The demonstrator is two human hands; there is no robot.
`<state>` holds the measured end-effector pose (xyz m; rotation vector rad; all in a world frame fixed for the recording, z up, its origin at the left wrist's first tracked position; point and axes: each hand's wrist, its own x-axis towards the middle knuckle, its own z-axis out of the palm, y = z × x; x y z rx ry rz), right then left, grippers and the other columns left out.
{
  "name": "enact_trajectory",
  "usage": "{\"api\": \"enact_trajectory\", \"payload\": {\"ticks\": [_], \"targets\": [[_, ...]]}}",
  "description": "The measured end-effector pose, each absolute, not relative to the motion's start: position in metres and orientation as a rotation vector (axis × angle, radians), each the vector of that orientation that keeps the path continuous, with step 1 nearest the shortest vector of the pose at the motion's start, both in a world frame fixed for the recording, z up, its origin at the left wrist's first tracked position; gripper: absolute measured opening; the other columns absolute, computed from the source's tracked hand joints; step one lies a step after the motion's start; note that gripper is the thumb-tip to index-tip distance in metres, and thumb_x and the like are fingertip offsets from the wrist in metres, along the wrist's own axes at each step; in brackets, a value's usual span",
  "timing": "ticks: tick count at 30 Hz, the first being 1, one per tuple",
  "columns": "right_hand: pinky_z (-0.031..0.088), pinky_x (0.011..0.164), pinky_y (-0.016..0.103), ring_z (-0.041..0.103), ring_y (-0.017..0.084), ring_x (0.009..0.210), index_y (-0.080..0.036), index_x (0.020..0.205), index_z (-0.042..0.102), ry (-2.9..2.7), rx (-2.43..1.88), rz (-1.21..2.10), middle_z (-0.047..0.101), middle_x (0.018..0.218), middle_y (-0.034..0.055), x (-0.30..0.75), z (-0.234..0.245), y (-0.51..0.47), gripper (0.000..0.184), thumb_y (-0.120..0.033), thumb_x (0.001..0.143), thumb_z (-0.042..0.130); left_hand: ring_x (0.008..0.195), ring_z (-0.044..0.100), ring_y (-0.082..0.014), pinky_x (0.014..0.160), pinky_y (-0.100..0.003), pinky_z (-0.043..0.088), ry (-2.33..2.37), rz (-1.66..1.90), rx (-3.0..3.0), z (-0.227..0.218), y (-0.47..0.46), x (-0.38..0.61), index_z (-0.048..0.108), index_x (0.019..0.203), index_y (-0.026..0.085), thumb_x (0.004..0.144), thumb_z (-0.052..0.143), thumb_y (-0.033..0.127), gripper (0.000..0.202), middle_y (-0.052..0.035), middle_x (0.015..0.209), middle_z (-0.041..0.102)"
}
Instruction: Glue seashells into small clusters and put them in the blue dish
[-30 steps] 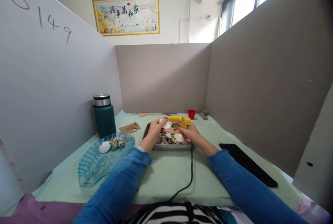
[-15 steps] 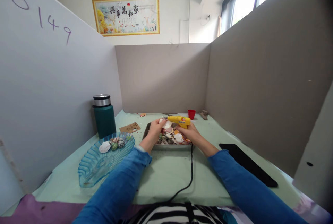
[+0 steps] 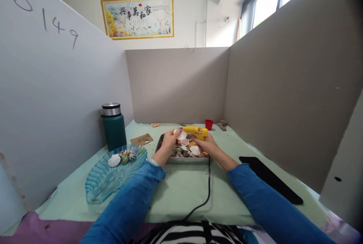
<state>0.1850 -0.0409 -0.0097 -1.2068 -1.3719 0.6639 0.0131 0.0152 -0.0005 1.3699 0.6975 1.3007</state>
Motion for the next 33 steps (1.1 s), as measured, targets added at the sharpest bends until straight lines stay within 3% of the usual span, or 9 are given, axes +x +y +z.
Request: {"api": "enact_trajectory", "payload": {"ticks": [15, 33], "targets": [[0.034, 0.035, 0.021, 0.041, 0.009, 0.035, -0.018, 0.065, 0.058, -1.324, -1.202, 0.644, 0.048, 0.043, -0.0047, 0.1843, -0.0111, -0.0391, 0.025, -0.038, 0.071, 0.073, 0.040, 0.042, -0.0054, 0.039, -0.020, 0.030, 0.668, 1.322, 1.406, -0.0033, 0.0180, 0.0150, 0.064, 0.079, 0.014, 0.061, 0.079, 0.059, 0.050, 0.0017, 0.059, 0.058], [0.034, 0.035, 0.020, 0.040, 0.008, 0.034, -0.018, 0.067, 0.058, -1.353, -1.218, 0.655, 0.046, 0.042, -0.0068, 0.1847, -0.0112, -0.0397, 0.022, -0.036, 0.072, 0.070, 0.038, 0.041, -0.0055, 0.038, -0.020, 0.029, 0.699, 1.409, 1.267, -0.0001, 0.0212, 0.0102, 0.058, 0.074, 0.014, 0.057, 0.081, 0.055, 0.049, 0.0039, 0.054, 0.053]]}}
